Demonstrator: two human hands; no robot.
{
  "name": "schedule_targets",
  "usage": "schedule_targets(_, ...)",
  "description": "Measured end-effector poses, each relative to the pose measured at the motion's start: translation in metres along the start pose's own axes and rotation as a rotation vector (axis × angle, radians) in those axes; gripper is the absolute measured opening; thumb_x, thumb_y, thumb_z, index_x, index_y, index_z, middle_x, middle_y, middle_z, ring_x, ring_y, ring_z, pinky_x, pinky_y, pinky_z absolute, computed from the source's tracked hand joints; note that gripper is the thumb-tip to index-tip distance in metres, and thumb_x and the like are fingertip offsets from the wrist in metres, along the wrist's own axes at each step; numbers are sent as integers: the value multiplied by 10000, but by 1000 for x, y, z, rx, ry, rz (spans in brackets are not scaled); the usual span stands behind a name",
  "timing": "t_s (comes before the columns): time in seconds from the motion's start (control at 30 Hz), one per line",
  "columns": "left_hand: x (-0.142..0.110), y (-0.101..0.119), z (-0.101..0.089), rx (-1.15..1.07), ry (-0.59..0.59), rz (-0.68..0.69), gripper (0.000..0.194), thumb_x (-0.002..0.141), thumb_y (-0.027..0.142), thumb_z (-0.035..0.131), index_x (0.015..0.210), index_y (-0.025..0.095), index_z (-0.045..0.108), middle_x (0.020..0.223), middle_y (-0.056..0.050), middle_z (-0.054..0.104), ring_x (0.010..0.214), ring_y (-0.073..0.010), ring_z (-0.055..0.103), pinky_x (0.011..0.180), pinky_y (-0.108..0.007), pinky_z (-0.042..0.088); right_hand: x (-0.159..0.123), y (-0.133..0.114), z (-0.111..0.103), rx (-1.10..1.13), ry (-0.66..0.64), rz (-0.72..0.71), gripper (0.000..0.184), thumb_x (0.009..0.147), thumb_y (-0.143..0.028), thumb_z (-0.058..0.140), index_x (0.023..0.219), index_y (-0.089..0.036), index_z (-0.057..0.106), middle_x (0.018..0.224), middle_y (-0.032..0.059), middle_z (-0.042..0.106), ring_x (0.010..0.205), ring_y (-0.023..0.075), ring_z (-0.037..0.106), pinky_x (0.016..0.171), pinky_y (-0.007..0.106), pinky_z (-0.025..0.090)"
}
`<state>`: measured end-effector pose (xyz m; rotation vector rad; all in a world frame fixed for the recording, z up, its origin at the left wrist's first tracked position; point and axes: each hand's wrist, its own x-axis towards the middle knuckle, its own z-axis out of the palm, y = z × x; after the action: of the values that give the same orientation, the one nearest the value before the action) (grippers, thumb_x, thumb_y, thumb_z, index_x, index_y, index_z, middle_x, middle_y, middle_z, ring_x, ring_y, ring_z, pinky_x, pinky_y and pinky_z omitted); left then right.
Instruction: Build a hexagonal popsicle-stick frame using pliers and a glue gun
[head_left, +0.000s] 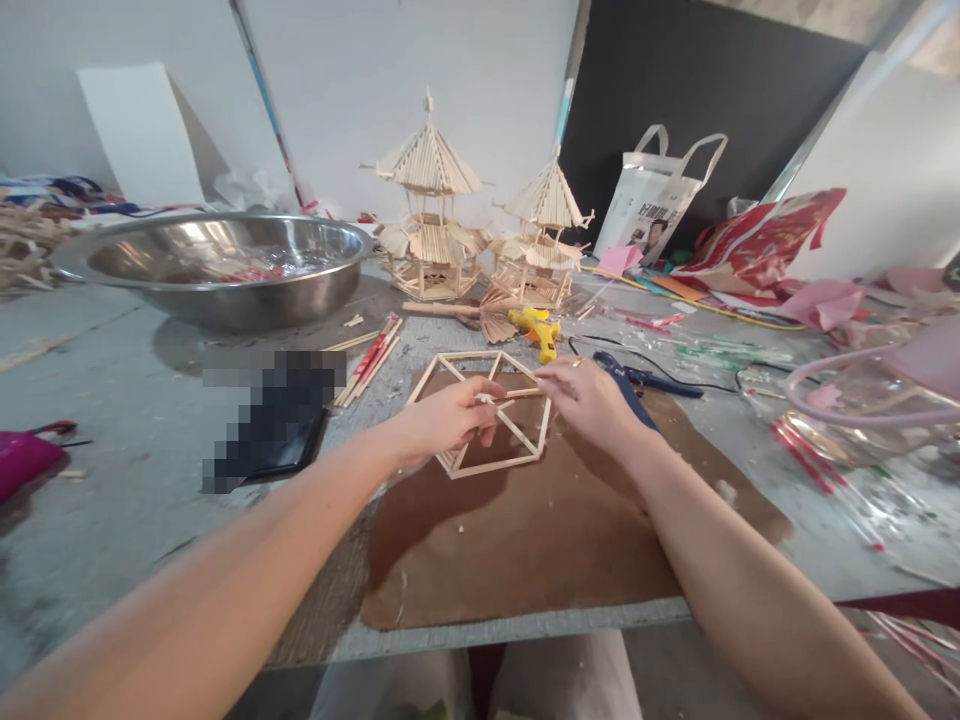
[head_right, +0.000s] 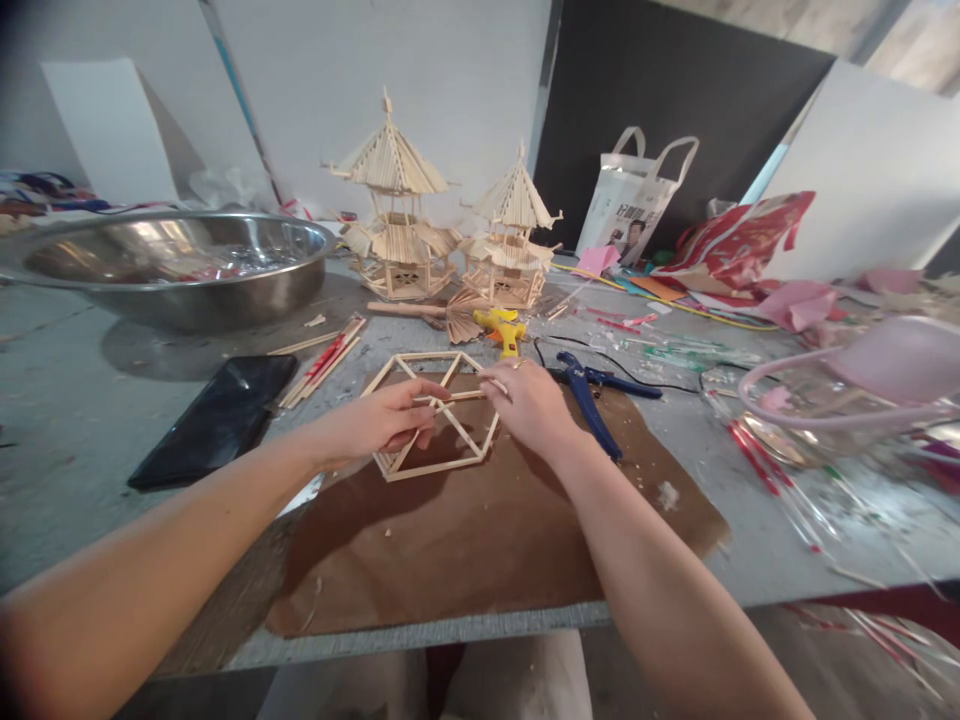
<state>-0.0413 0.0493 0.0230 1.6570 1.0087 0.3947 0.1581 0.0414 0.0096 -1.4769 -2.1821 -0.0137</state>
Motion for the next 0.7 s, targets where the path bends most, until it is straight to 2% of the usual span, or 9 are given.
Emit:
schedule_targets(0.1,2,-5,1,53,-32,37,350,797,347,426,1088,153,415,626,16,555,407,-53,320,404,-186,243,-1,-16,7,174,-48,-165,215,837,-256,446,900,-189,640,869,48,651,833,147,557,763,272,401)
schedule_targets(0.17,3,-6,-1,104,-56,37,371,791,382,422,1085,156,429,681,0,591,424,-59,350,420,-196,271,-2,-21,8,196,-100,-190,196,830,-246,462,850,-177,644,804,51,645,794,151,548,741,275,393)
schedule_targets(0.23,3,-5,-3,218,-48,36,346,780,397,423,1015,152,494,725,-13,616,482,-75,410,461,-204,302,-2,-19,6,203,-157,-145,170,815,-226,481,814,-169,642,760,49,636,759,151,538,706,272,387)
schedule_targets(0.33,3,-2,-9,503,9,55,294,743,397,460,818,149,599,700,-9,612,584,-105,475,532,-215,321,-1,-11,1,255,-273,-61,123,780,-199,516,780,-174,636,746,33,620,725,139,529,666,258,380)
schedule_targets(0.43,4,1,-12,698,6,4,303,698,410,509,763,148,647,660,-14,607,601,-126,500,544,-227,318,1,-3,-1,354,-352,-7,106,759,-206,536,758,-166,634,748,21,584,690,118,520,650,243,384)
schedule_targets(0.6,4,0,-11,692,-60,-21,335,668,447,531,783,165,672,672,-13,627,601,-123,512,547,-221,329,0,-1,1,425,-381,22,112,737,-216,556,731,-151,647,714,10,552,670,107,512,654,236,385)
schedule_targets(0.7,5,-2,-10,699,-35,-15,335,661,459,530,757,172,674,640,-2,621,588,-116,505,539,-216,326,0,-3,2,421,-396,36,115,733,-215,556,725,-155,654,704,9,568,672,110,520,652,236,382)
